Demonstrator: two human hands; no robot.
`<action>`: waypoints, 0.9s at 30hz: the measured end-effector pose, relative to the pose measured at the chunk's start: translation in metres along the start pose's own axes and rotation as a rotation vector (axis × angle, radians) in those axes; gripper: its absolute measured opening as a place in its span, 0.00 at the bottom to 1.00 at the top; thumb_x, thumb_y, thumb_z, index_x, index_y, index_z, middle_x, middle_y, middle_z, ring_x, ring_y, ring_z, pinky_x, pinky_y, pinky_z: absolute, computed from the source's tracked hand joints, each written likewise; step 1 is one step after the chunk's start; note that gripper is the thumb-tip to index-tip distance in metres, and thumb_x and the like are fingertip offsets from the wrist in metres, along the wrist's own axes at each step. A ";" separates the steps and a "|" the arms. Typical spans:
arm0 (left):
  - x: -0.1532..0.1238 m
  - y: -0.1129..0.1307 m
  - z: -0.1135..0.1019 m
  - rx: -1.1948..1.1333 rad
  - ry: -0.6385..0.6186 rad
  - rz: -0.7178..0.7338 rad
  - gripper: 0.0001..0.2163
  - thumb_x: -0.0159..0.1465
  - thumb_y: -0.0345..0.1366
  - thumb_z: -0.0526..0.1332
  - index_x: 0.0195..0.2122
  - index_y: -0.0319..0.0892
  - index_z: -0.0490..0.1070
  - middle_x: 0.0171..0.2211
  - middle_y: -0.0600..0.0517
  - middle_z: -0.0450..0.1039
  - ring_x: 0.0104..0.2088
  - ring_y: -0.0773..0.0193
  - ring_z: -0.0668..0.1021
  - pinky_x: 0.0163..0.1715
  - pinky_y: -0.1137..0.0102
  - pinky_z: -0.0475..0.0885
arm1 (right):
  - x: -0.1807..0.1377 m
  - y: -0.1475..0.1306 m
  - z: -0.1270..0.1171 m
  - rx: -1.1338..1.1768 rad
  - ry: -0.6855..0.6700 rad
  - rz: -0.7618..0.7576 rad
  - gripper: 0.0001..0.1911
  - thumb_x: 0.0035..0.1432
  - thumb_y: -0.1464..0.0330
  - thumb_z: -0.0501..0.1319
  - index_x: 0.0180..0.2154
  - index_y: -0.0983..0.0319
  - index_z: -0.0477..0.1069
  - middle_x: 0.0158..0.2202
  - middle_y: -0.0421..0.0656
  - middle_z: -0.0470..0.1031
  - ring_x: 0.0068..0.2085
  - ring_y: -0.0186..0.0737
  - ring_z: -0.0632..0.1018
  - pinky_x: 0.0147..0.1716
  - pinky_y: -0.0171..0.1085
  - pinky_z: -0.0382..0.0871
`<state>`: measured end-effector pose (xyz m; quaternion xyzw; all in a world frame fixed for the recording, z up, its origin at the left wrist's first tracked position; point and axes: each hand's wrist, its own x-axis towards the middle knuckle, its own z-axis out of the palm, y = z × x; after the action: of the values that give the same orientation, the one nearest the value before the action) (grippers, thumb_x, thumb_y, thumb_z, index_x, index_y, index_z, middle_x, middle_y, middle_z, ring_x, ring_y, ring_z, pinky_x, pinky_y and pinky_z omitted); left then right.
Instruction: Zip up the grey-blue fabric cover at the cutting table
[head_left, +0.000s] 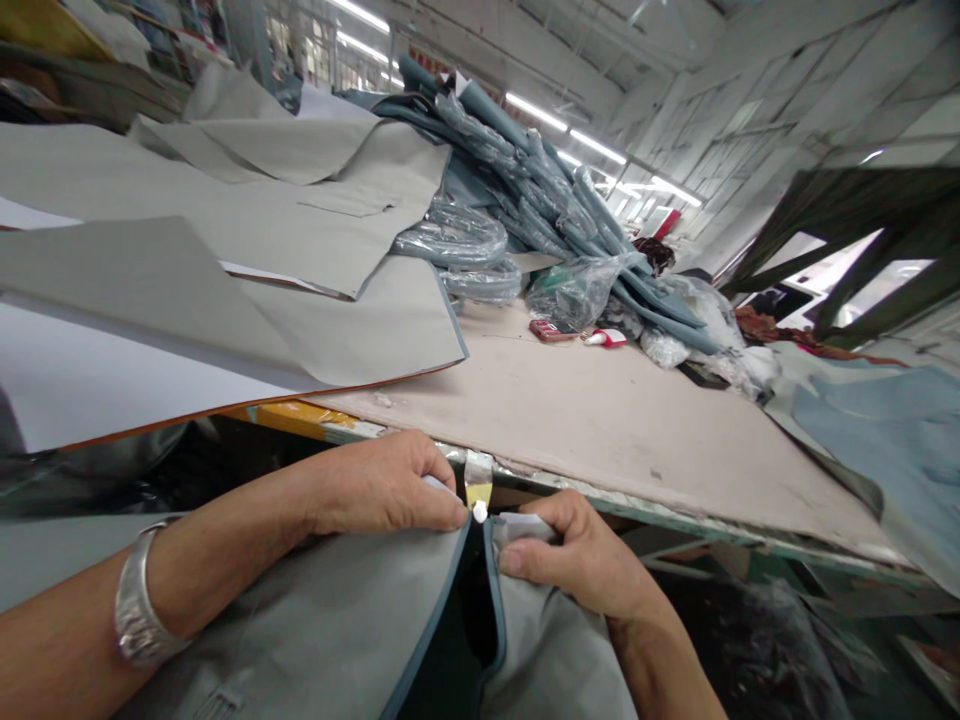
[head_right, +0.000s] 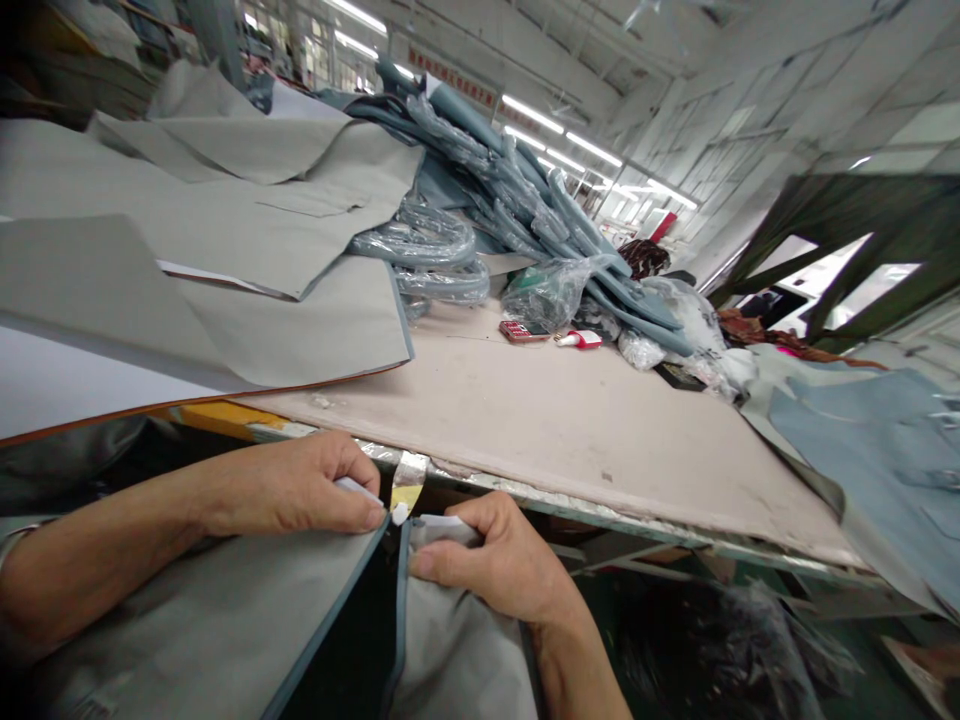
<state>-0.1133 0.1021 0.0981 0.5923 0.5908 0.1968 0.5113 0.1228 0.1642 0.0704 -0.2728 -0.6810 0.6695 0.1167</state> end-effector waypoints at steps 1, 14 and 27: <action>-0.001 0.001 -0.001 0.007 0.001 -0.007 0.13 0.51 0.46 0.62 0.26 0.40 0.77 0.19 0.58 0.60 0.23 0.69 0.61 0.22 0.74 0.54 | 0.000 0.000 0.000 0.002 -0.001 -0.002 0.25 0.52 0.59 0.72 0.19 0.64 0.61 0.19 0.34 0.51 0.23 0.26 0.51 0.20 0.31 0.41; -0.001 0.013 -0.011 0.236 -0.010 -0.019 0.13 0.52 0.46 0.62 0.30 0.44 0.80 0.20 0.58 0.65 0.24 0.69 0.66 0.21 0.75 0.57 | 0.000 0.002 -0.001 0.008 -0.008 -0.002 0.26 0.51 0.58 0.73 0.19 0.64 0.61 0.20 0.34 0.52 0.23 0.27 0.51 0.20 0.31 0.42; 0.002 0.014 -0.009 0.228 -0.006 -0.025 0.14 0.53 0.48 0.61 0.28 0.44 0.80 0.20 0.58 0.63 0.23 0.70 0.63 0.22 0.75 0.55 | 0.005 0.000 -0.001 -0.019 0.036 0.044 0.24 0.48 0.56 0.73 0.20 0.65 0.64 0.20 0.35 0.55 0.23 0.28 0.53 0.21 0.32 0.44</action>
<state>-0.1135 0.1103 0.1129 0.6398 0.6152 0.1203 0.4446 0.1190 0.1672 0.0697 -0.3007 -0.6788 0.6605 0.1117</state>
